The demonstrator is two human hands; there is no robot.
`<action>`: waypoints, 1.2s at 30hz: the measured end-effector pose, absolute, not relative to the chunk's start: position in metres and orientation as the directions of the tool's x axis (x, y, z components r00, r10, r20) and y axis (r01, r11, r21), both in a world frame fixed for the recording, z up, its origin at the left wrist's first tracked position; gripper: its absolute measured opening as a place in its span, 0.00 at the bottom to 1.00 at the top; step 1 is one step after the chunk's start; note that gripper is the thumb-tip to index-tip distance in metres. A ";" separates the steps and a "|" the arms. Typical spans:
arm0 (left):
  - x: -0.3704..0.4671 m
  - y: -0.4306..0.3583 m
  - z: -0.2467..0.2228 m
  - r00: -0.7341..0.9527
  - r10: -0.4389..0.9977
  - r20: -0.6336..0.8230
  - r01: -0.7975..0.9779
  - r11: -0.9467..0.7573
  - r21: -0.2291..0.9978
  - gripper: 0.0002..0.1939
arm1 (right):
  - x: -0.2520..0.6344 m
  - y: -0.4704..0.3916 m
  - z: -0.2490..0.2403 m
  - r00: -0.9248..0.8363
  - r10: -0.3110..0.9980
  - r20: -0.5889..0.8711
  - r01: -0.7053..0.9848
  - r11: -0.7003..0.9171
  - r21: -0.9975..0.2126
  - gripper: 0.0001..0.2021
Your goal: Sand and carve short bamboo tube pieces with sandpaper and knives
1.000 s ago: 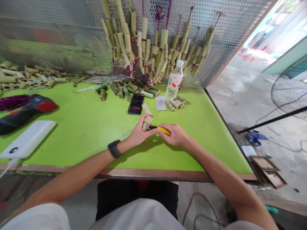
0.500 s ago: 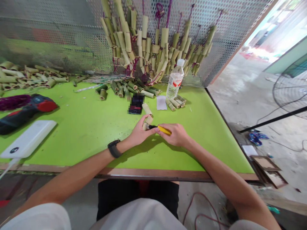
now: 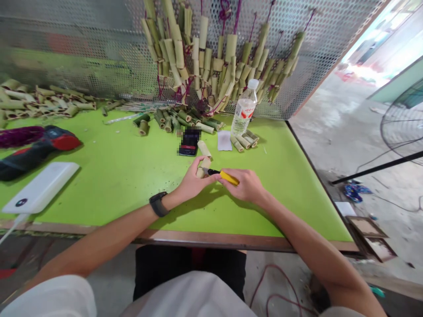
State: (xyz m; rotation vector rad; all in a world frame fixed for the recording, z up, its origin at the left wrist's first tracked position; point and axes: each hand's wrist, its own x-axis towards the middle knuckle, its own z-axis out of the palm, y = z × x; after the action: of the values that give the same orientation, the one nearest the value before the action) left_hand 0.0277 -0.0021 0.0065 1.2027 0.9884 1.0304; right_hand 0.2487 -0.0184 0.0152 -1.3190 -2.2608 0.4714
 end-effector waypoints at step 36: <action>0.032 -0.002 -0.009 0.138 0.975 0.172 -0.074 -0.163 0.984 0.36 | 0.227 -0.027 0.002 -0.267 0.942 0.205 0.650 0.333 -0.683 0.20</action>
State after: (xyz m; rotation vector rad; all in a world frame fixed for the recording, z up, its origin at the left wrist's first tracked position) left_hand 0.0316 -0.0025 -0.0092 1.3494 0.9723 1.2505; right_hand 0.2271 -0.0270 0.0018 -1.3915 -2.0107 0.6404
